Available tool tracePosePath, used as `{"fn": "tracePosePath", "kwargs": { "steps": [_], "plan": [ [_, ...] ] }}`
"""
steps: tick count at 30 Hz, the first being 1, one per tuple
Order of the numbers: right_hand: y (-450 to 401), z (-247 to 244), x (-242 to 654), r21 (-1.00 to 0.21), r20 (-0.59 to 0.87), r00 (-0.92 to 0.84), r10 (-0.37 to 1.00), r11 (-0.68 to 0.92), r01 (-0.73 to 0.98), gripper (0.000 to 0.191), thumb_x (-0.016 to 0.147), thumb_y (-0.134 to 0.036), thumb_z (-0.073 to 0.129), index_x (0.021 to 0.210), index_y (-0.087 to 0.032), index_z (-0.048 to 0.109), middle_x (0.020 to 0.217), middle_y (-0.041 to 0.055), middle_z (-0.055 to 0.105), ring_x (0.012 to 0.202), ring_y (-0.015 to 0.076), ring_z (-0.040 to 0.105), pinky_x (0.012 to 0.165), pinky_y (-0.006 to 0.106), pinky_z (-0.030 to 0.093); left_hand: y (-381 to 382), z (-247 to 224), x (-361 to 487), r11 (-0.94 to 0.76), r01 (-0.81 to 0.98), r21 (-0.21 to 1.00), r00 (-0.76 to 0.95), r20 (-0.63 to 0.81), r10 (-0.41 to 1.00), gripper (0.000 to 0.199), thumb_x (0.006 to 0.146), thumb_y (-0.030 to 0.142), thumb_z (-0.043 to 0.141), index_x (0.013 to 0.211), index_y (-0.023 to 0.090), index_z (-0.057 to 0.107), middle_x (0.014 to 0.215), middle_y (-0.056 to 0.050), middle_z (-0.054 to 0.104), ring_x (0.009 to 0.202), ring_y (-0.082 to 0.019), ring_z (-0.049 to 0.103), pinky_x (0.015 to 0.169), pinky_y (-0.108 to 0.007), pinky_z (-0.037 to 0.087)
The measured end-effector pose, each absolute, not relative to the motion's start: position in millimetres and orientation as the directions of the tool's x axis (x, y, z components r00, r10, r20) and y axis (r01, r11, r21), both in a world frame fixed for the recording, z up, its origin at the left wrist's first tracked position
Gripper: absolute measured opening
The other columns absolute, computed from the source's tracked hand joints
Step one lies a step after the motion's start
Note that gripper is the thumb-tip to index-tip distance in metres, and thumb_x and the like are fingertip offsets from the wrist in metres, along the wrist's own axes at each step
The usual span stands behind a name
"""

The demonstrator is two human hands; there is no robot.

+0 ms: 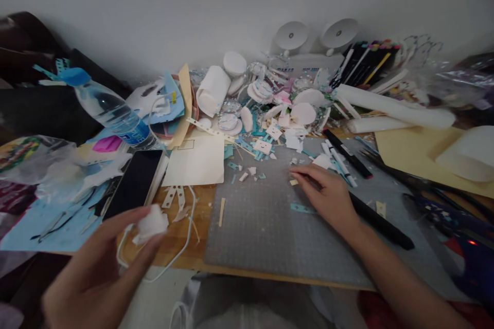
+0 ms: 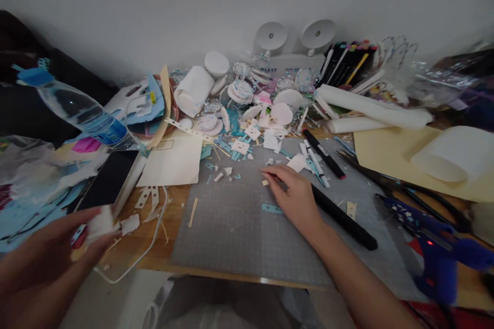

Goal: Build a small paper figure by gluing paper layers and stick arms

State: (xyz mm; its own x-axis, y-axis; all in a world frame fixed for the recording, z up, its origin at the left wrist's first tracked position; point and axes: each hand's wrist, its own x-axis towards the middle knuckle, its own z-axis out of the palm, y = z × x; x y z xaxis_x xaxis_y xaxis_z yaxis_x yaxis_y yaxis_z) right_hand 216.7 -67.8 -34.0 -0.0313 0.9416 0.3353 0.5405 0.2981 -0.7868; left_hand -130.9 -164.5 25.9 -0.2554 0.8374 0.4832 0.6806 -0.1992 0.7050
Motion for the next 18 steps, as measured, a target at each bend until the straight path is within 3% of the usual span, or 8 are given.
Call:
{"fn": "tracePosePath", "kwargs": {
  "steps": [2, 5, 9, 14, 18],
  "plan": [
    [-72.6, -33.2, 213.7, -0.810, 0.299, -0.038, 0.953, 0.274, 0.519, 0.017, 0.089, -0.033, 0.061, 0.096, -0.022, 0.071, 0.094, 0.0054, 0.073, 0.081, 0.0211, 0.069, 0.073, 0.035, 0.056, -165.8, 21.8, -112.7, -0.198, 0.716, 0.669, -0.156, 0.429, 0.890, 0.039, 0.079, 0.026, 0.075, 0.116, 0.031, 0.065, 0.107, 0.002, 0.072, 0.093, -0.022, 0.068, 0.085, -0.040, 0.056],
    [-84.7, -28.3, 206.9, -0.838, 0.247, -0.070, 0.967, 0.249, 0.485, 0.017, 0.088, -0.037, 0.063, 0.093, -0.022, 0.071, 0.091, 0.0050, 0.074, 0.080, 0.0207, 0.070, 0.068, 0.033, 0.058, -158.9, 11.7, -89.1, -0.341, 0.748, 0.570, 0.111, 0.399, 0.910, 0.033, 0.085, 0.029, 0.070, 0.117, 0.027, 0.062, 0.105, -0.003, 0.072, 0.092, -0.023, 0.068, 0.080, -0.038, 0.057],
    [-104.4, -16.1, 200.6, -0.878, 0.216, -0.089, 0.972, 0.234, 0.418, 0.017, 0.087, -0.040, 0.065, 0.087, -0.024, 0.072, 0.095, 0.0058, 0.073, 0.093, 0.0228, 0.069, 0.077, 0.035, 0.060, -144.2, -3.9, -51.9, -0.502, 0.720, 0.479, 0.354, 0.369, 0.860, 0.036, 0.086, 0.021, 0.069, 0.120, 0.023, 0.056, 0.103, -0.005, 0.073, 0.094, -0.024, 0.067, 0.084, -0.042, 0.054],
    [-129.0, -6.3, 202.0, -0.938, 0.153, -0.042, 0.987, 0.158, 0.309, 0.010, 0.082, -0.037, 0.072, 0.085, -0.028, 0.074, 0.097, 0.0053, 0.072, 0.092, 0.0217, 0.070, 0.079, 0.032, 0.060, -128.6, -15.1, -20.2, -0.564, 0.694, 0.448, 0.493, 0.274, 0.825, 0.042, 0.083, 0.017, 0.073, 0.122, 0.018, 0.056, 0.105, -0.007, 0.075, 0.103, -0.029, 0.065, 0.093, -0.052, 0.048],
    [-145.4, -5.8, 203.6, -0.933, 0.168, 0.000, 0.986, 0.159, 0.324, 0.008, 0.084, -0.035, 0.071, 0.082, -0.028, 0.075, 0.095, 0.0045, 0.073, 0.089, 0.0187, 0.070, 0.079, 0.026, 0.059, -131.0, -16.6, -27.5, -0.590, 0.671, 0.450, 0.505, 0.306, 0.807, 0.045, 0.083, 0.022, 0.074, 0.124, 0.019, 0.055, 0.125, -0.011, 0.068, 0.118, -0.033, 0.057, 0.096, -0.056, 0.046]
  ]
}}
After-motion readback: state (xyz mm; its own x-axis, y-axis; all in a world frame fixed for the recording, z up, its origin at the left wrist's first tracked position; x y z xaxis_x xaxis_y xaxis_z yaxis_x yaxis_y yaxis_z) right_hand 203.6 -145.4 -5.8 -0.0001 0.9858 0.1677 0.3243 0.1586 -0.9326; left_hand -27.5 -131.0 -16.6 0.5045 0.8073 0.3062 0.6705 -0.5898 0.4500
